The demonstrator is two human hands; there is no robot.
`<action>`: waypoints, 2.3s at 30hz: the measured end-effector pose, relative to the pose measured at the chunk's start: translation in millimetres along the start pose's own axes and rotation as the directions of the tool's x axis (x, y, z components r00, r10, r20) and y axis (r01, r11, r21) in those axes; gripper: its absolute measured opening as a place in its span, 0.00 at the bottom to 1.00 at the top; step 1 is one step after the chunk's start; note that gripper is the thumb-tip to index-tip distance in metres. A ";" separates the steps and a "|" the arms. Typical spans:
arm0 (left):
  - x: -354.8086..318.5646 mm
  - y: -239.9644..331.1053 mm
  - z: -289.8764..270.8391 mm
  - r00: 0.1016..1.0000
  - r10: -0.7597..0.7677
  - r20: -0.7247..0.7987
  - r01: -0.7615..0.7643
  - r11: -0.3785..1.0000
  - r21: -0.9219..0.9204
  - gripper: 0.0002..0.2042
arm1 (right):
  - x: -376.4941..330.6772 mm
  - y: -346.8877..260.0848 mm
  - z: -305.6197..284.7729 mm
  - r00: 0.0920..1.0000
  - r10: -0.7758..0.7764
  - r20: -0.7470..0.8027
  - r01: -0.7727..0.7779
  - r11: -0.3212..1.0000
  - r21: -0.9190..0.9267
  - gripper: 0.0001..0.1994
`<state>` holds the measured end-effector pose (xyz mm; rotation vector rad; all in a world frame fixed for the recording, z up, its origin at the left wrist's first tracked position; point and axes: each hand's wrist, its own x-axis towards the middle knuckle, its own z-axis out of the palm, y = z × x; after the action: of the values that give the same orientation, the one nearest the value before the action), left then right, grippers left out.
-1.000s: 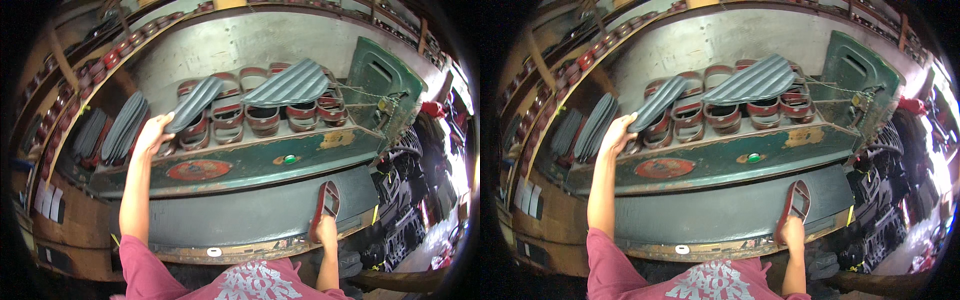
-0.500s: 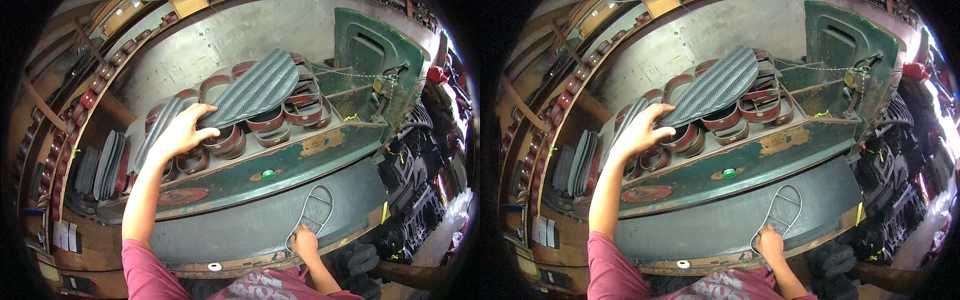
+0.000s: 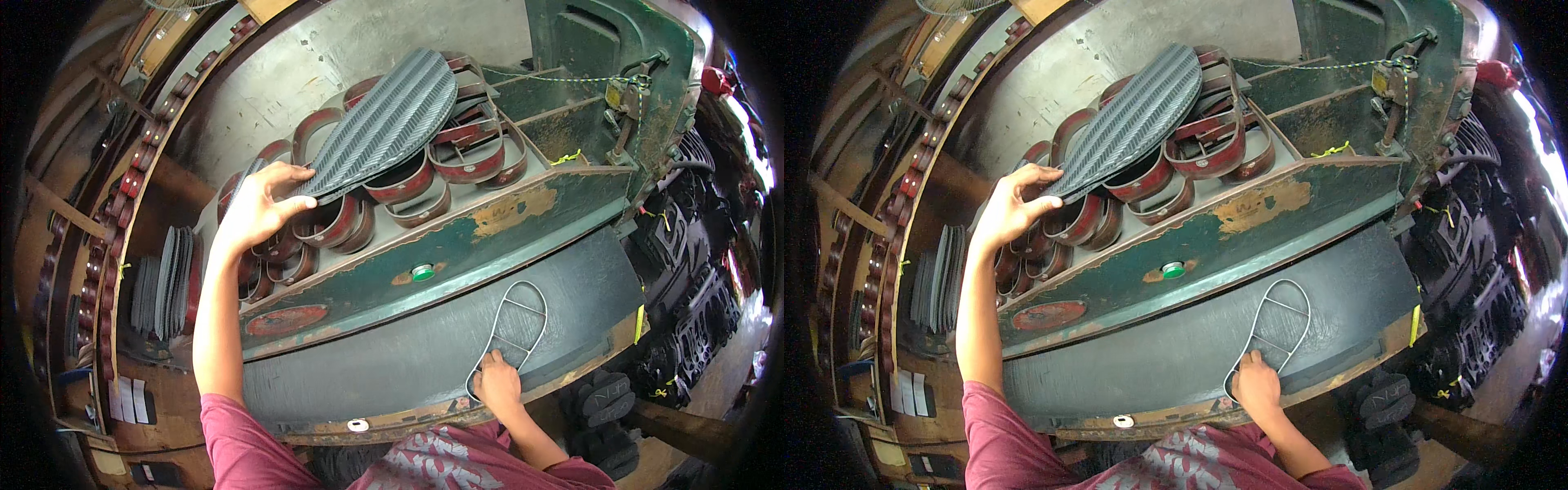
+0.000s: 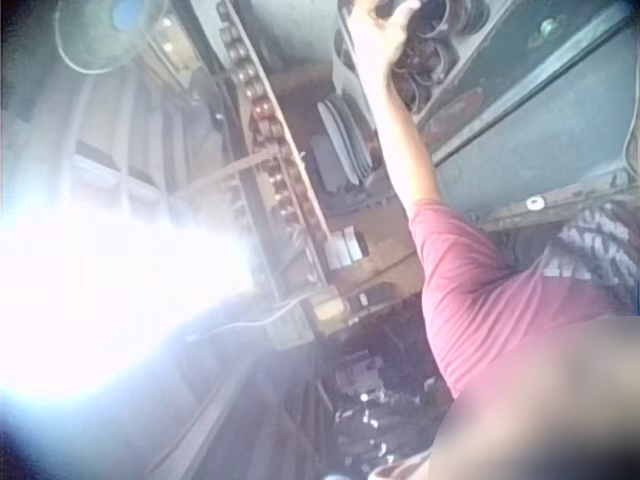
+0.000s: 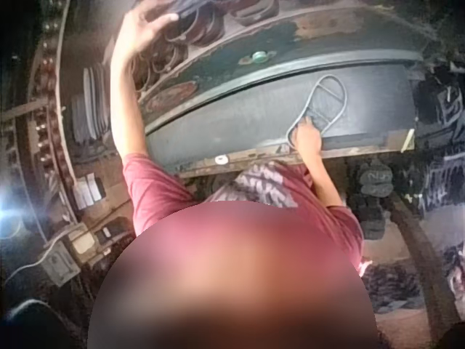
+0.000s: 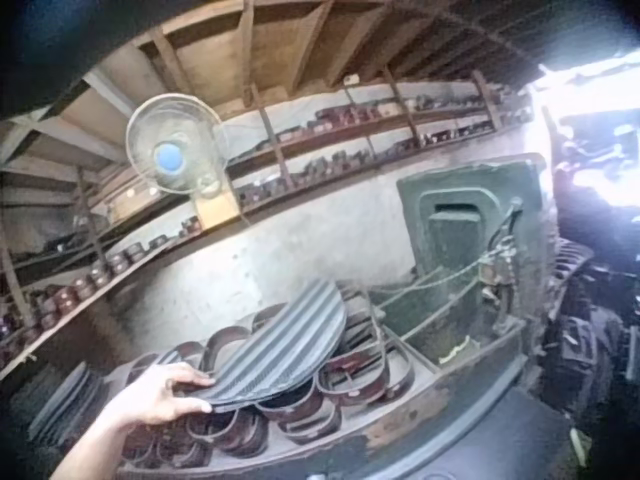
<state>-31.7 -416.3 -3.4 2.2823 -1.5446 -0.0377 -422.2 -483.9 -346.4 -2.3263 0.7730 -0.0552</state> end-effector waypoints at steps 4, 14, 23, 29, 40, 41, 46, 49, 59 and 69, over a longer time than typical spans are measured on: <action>-1.6 1.9 1.4 1.000 -0.013 -0.005 0.013 1.000 0.020 0.21 | -0.4 -1.0 0.0 1.000 0.000 -0.019 -0.001 1.000 -0.007 0.13; -9.5 1.1 24.7 0.925 0.253 -0.283 -0.097 0.878 0.470 0.11 | -0.4 -1.1 3.3 0.999 0.004 -0.051 -0.005 0.999 -0.036 0.14; -53.9 35.7 -48.1 0.591 0.521 -0.616 0.060 0.733 0.678 0.11 | -4.4 -4.0 8.2 0.988 0.000 -0.158 -0.006 0.999 -0.035 0.11; -226.2 64.4 -137.3 0.479 0.350 -0.805 0.240 0.830 0.504 0.12 | -5.9 -8.9 13.4 0.975 0.008 -0.221 -0.038 0.991 -0.130 0.12; -350.1 75.8 -54.4 0.975 0.043 -0.218 0.003 0.978 0.207 0.12 | -2.0 -3.0 26.4 0.951 -0.063 -0.302 -0.003 0.977 -0.214 0.09; -358.2 63.9 -44.1 0.977 0.043 -0.209 -0.022 0.994 0.104 0.12 | -1.7 -2.9 27.1 0.953 -0.070 -0.295 0.001 0.973 -0.231 0.09; -421.4 -52.6 48.4 0.882 -0.454 -0.123 0.382 0.844 -0.376 0.16 | -21.2 -21.2 23.7 0.925 -0.100 -0.367 0.031 0.981 -0.191 0.16; -472.7 -121.5 142.3 0.691 -0.716 -0.100 0.639 0.670 -0.378 0.18 | -46.8 -45.5 27.6 0.900 -0.056 -0.432 0.018 0.996 -0.091 0.23; -543.3 -130.0 242.8 0.511 -0.796 -0.324 0.740 0.599 -0.305 0.18 | -115.5 -111.2 106.0 0.997 0.021 0.077 -0.047 0.935 0.351 0.23; -518.4 -95.7 196.1 0.622 -0.727 -0.291 0.773 0.629 0.080 0.22 | -103.3 -112.5 118.9 0.951 0.117 0.285 -0.301 0.550 0.779 0.15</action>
<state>-196.7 22.5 -314.2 2.8125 -0.3762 0.1633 -420.9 -290.4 -351.9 -1.3007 0.7079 -0.0547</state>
